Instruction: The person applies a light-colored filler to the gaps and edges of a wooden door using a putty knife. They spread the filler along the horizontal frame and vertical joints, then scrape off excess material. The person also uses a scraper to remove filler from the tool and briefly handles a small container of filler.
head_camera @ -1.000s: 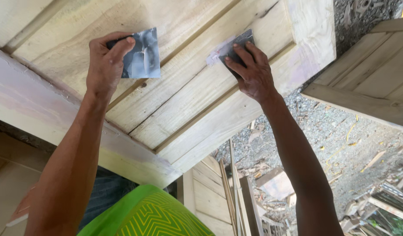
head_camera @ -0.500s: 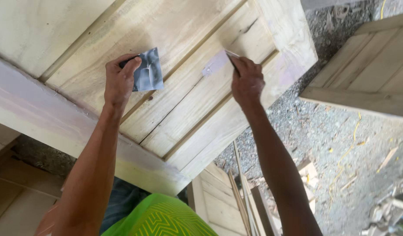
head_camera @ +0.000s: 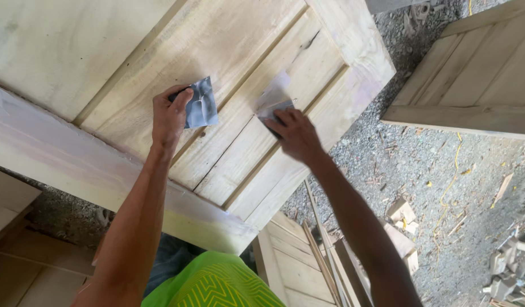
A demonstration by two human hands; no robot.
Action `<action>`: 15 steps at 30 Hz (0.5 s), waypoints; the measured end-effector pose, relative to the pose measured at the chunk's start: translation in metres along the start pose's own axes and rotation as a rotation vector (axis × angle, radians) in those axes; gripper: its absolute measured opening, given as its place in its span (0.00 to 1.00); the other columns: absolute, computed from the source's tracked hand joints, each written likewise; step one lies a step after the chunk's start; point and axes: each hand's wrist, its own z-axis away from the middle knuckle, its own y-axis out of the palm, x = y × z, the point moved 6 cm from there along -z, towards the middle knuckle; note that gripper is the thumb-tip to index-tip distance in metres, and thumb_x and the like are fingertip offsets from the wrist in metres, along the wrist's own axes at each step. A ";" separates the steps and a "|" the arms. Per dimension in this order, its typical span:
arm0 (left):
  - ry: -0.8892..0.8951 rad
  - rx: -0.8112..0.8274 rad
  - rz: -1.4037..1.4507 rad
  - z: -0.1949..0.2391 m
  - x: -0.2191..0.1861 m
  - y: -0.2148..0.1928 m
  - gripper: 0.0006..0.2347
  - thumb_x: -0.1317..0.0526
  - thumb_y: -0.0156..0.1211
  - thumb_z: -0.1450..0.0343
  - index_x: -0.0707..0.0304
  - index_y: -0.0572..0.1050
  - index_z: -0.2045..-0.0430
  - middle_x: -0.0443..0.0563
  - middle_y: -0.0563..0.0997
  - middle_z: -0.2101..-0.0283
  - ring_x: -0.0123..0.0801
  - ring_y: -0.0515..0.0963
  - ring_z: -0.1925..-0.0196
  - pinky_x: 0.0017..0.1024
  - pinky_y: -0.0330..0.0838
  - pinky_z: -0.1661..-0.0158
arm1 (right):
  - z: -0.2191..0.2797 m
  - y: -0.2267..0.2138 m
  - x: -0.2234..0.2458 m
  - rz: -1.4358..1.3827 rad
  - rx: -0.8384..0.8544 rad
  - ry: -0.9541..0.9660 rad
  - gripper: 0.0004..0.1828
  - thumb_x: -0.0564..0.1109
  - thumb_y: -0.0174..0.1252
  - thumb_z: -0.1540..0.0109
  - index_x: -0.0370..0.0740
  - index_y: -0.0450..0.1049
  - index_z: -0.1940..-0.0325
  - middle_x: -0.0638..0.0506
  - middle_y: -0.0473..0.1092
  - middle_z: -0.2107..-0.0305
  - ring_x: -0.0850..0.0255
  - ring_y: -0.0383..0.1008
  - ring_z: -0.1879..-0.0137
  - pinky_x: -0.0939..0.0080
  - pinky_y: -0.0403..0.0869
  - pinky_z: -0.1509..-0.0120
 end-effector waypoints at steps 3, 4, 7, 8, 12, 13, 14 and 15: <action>-0.027 0.013 -0.013 0.002 0.000 0.001 0.10 0.63 0.61 0.26 0.75 0.81 0.60 0.40 0.76 0.73 0.16 0.65 0.76 0.20 0.59 0.74 | -0.006 -0.011 -0.031 0.046 -0.007 -0.045 0.32 0.39 0.64 0.41 0.55 0.75 0.32 0.47 0.70 0.45 0.46 0.70 0.43 0.44 0.72 0.40; -0.022 0.022 -0.015 0.002 -0.001 0.000 0.10 0.63 0.61 0.26 0.76 0.81 0.60 0.40 0.76 0.73 0.16 0.66 0.75 0.20 0.60 0.74 | -0.007 -0.017 -0.045 0.047 -0.073 0.003 0.30 0.38 0.62 0.39 0.53 0.76 0.32 0.48 0.72 0.45 0.47 0.71 0.43 0.47 0.73 0.40; -0.015 0.028 -0.013 0.001 -0.001 0.000 0.11 0.63 0.61 0.26 0.77 0.82 0.60 0.40 0.75 0.73 0.16 0.65 0.74 0.20 0.58 0.73 | -0.016 -0.016 -0.087 -0.214 -0.293 0.380 0.16 0.41 0.59 0.31 0.48 0.77 0.38 0.48 0.76 0.47 0.49 0.75 0.45 0.50 0.75 0.41; -0.012 0.023 -0.011 0.003 -0.001 0.000 0.11 0.63 0.62 0.25 0.77 0.82 0.60 0.40 0.74 0.72 0.17 0.63 0.74 0.21 0.57 0.73 | -0.018 -0.013 -0.096 -0.218 -0.291 0.453 0.15 0.41 0.58 0.31 0.47 0.78 0.39 0.47 0.77 0.49 0.48 0.75 0.47 0.48 0.74 0.43; -0.011 0.032 -0.002 0.001 -0.004 0.001 0.11 0.62 0.61 0.26 0.76 0.81 0.60 0.40 0.77 0.72 0.16 0.68 0.73 0.19 0.62 0.72 | -0.036 0.003 -0.093 -0.361 -0.328 0.610 0.16 0.44 0.57 0.31 0.47 0.78 0.39 0.46 0.77 0.51 0.52 0.78 0.50 0.49 0.76 0.44; 0.005 0.039 -0.008 0.002 -0.005 0.001 0.11 0.63 0.61 0.26 0.76 0.81 0.60 0.40 0.77 0.71 0.16 0.69 0.72 0.19 0.62 0.71 | -0.040 0.005 -0.083 -0.316 -0.306 0.607 0.16 0.45 0.57 0.32 0.48 0.78 0.40 0.47 0.77 0.52 0.51 0.77 0.51 0.49 0.76 0.46; 0.021 0.046 -0.014 0.002 -0.005 0.001 0.11 0.63 0.61 0.26 0.76 0.82 0.59 0.40 0.77 0.71 0.16 0.69 0.72 0.19 0.63 0.70 | -0.042 0.009 -0.064 -0.272 -0.284 0.604 0.16 0.46 0.58 0.33 0.49 0.78 0.40 0.48 0.77 0.53 0.50 0.76 0.53 0.49 0.76 0.47; 0.013 0.037 -0.001 0.002 -0.003 0.000 0.10 0.63 0.61 0.26 0.76 0.82 0.60 0.40 0.77 0.71 0.16 0.68 0.72 0.20 0.61 0.71 | -0.040 0.013 -0.042 -0.229 -0.253 0.604 0.16 0.46 0.58 0.33 0.50 0.78 0.41 0.48 0.78 0.54 0.49 0.76 0.54 0.48 0.76 0.49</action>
